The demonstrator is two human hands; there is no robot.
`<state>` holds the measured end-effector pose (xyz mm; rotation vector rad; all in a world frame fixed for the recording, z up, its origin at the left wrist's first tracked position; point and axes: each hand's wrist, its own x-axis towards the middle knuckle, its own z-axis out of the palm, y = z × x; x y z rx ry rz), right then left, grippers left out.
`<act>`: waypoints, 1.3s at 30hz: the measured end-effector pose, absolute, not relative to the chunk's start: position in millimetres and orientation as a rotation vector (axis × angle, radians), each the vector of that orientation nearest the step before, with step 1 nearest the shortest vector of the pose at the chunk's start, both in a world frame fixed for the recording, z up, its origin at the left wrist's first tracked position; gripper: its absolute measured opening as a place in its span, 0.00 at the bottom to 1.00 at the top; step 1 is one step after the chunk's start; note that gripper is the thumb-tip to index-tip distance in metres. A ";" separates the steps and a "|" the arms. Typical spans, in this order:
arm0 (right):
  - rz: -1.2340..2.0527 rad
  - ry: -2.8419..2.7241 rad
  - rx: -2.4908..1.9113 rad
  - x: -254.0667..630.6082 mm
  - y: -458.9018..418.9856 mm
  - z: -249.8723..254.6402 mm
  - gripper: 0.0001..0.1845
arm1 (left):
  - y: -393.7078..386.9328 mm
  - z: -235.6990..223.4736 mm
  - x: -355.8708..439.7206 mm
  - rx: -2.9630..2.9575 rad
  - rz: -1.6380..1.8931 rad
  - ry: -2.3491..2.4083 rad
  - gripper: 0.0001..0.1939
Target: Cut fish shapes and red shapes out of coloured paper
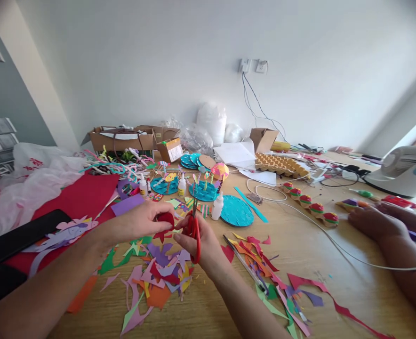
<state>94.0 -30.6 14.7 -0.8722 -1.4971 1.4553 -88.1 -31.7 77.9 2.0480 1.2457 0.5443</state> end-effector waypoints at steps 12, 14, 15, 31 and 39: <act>1.386 -1.516 -0.852 96.0 -29.6 20.1 0.19 | -38.9 70.1 -67.7 2.256 0.455 1.298 0.07; 1.383 -1.529 -0.854 96.3 -30.1 22.0 0.19 | -39.3 71.1 -67.9 2.245 0.455 1.286 0.08; 1.378 -1.539 -0.860 96.4 -30.3 22.6 0.19 | -39.5 71.2 -68.7 2.234 0.462 1.278 0.09; 1.291 -1.428 -0.901 94.4 -24.1 21.1 0.12 | -30.6 49.7 -80.2 1.768 0.708 1.199 0.06; 1.265 -1.365 -0.949 94.8 -30.0 27.8 0.11 | -36.5 46.5 -85.3 1.581 0.804 1.102 0.16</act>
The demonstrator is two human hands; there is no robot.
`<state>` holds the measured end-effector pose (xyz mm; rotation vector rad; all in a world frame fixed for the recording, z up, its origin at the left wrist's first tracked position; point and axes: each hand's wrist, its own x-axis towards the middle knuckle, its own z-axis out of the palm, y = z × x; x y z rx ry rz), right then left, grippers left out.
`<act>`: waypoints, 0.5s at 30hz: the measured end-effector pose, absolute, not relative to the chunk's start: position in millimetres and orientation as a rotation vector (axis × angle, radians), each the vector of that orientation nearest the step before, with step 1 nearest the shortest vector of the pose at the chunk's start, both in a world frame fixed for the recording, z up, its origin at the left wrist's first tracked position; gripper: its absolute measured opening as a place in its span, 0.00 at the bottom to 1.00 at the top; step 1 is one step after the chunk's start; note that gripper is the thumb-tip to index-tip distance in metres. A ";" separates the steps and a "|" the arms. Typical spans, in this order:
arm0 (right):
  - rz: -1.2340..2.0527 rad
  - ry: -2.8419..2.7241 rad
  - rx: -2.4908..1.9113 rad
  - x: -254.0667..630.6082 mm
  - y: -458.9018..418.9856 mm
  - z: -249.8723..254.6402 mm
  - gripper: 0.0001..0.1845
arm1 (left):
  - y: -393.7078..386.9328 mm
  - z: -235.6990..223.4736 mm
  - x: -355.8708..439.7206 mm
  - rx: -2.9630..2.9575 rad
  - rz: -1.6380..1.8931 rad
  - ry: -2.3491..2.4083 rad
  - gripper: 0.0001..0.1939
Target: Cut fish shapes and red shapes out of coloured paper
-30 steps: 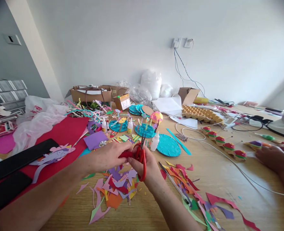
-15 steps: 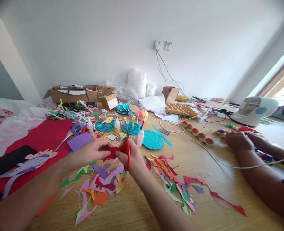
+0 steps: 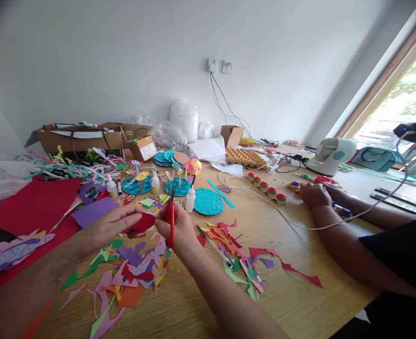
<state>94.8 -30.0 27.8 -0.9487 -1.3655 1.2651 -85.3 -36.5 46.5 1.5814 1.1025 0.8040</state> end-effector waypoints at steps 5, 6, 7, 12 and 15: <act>1.241 -1.301 -0.952 92.3 -32.7 29.8 0.12 | -41.2 48.1 -86.7 1.342 0.931 1.085 0.27; 1.231 -1.293 -0.949 91.7 -32.4 29.0 0.12 | -41.2 48.2 -86.3 1.331 0.931 1.072 0.27; 1.222 -1.287 -0.950 91.1 -32.1 28.0 0.12 | -41.1 48.3 -85.5 1.334 0.928 1.064 0.27; 1.211 -1.292 -0.954 90.1 -31.8 27.2 0.12 | -37.9 49.5 -79.0 1.481 0.833 1.135 0.18; 1.199 -1.279 -0.964 92.0 -31.6 30.2 0.12 | -35.5 50.3 -78.8 1.517 0.827 1.172 0.14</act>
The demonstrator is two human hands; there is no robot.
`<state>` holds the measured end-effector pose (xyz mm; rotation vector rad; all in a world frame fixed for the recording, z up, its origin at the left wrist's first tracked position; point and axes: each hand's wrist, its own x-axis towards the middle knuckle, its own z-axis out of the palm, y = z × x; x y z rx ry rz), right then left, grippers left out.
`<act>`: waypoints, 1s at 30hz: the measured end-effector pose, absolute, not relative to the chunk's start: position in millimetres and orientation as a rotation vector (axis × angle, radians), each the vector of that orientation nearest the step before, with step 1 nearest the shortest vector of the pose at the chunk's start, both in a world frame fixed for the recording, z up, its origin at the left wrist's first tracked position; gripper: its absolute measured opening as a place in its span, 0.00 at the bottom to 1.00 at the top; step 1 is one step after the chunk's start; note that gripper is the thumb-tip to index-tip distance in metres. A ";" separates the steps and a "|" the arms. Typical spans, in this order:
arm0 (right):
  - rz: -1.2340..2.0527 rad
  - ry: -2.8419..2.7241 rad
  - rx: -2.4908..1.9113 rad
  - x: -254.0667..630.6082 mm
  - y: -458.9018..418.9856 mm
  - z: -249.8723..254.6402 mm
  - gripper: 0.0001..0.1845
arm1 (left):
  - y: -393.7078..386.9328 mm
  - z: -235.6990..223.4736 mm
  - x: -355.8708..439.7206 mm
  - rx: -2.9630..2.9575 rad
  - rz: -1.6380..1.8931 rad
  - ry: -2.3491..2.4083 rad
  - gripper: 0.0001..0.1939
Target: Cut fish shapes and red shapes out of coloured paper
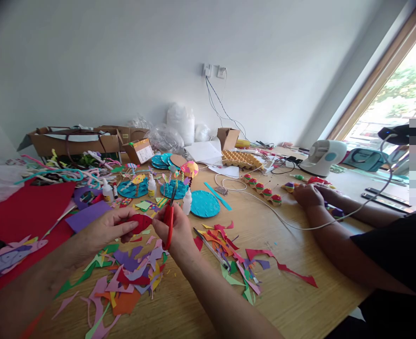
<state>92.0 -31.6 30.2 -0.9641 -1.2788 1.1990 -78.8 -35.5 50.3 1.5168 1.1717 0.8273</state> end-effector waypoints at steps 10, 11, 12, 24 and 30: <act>1.281 -1.376 -0.914 95.2 -28.7 22.4 0.13 | -30.1 48.2 -82.7 1.589 0.785 1.224 0.11; 1.291 -1.402 -0.919 94.9 -28.5 21.5 0.13 | -30.3 48.2 -82.6 1.637 0.758 1.212 0.11; 1.299 -1.425 -0.927 94.6 -28.5 21.0 0.12 | -30.6 48.3 -82.4 1.699 0.720 1.202 0.10; 1.269 -1.659 -1.035 94.7 -31.9 22.6 0.10 | -23.1 89.3 -150.7 2.105 0.395 1.569 0.07; 1.256 -1.794 -1.087 94.5 -32.3 24.1 0.10 | -19.3 95.3 -258.9 2.039 0.146 1.915 0.02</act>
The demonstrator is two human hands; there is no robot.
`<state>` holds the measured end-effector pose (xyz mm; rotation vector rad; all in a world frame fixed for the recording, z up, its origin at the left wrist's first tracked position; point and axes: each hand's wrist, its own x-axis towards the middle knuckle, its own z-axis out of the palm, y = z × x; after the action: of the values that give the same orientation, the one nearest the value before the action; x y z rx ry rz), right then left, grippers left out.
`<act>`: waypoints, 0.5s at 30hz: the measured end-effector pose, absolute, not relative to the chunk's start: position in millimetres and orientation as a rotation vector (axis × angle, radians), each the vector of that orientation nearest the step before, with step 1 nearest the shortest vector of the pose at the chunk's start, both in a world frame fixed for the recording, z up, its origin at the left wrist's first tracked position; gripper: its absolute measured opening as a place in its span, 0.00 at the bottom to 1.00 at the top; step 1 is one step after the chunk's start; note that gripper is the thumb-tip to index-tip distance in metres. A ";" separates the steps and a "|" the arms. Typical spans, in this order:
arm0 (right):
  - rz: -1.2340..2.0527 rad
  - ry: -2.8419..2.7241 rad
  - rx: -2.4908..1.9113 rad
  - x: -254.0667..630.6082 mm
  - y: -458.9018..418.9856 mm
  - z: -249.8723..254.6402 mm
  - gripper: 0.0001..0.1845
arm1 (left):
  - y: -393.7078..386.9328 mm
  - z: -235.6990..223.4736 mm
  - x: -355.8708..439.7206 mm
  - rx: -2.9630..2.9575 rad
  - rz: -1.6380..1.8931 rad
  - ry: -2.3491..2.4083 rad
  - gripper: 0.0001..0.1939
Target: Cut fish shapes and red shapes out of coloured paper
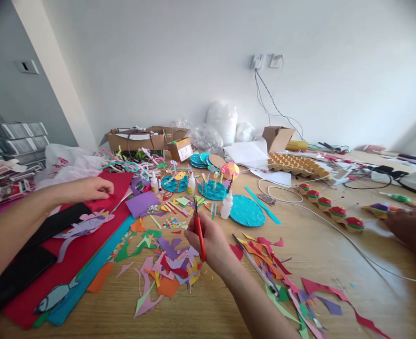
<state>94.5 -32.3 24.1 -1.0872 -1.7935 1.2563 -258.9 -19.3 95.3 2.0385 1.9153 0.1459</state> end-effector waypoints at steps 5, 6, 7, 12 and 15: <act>1.257 -1.845 -1.099 94.3 -34.7 26.2 0.09 | -28.0 63.6 -289.4 1.934 -0.116 2.015 0.05; 1.261 -1.847 -1.101 94.1 -35.1 26.5 0.09 | -29.7 56.9 -290.2 1.920 -0.163 2.030 0.07; 1.265 -1.847 -1.102 94.0 -35.3 26.6 0.09 | -31.3 50.7 -290.1 1.909 -0.212 2.043 0.08; 1.275 -1.857 -1.102 93.8 -34.9 24.9 0.09 | -36.3 35.5 -287.0 1.930 -0.332 2.130 0.09; 1.251 -1.880 -1.120 94.3 -33.8 22.5 0.09 | -35.2 42.8 -285.3 1.974 -0.270 2.201 0.03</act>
<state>94.3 -33.8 22.5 -1.1196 -1.8801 1.2512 -285.3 -35.2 42.8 1.9743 2.2011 -0.2699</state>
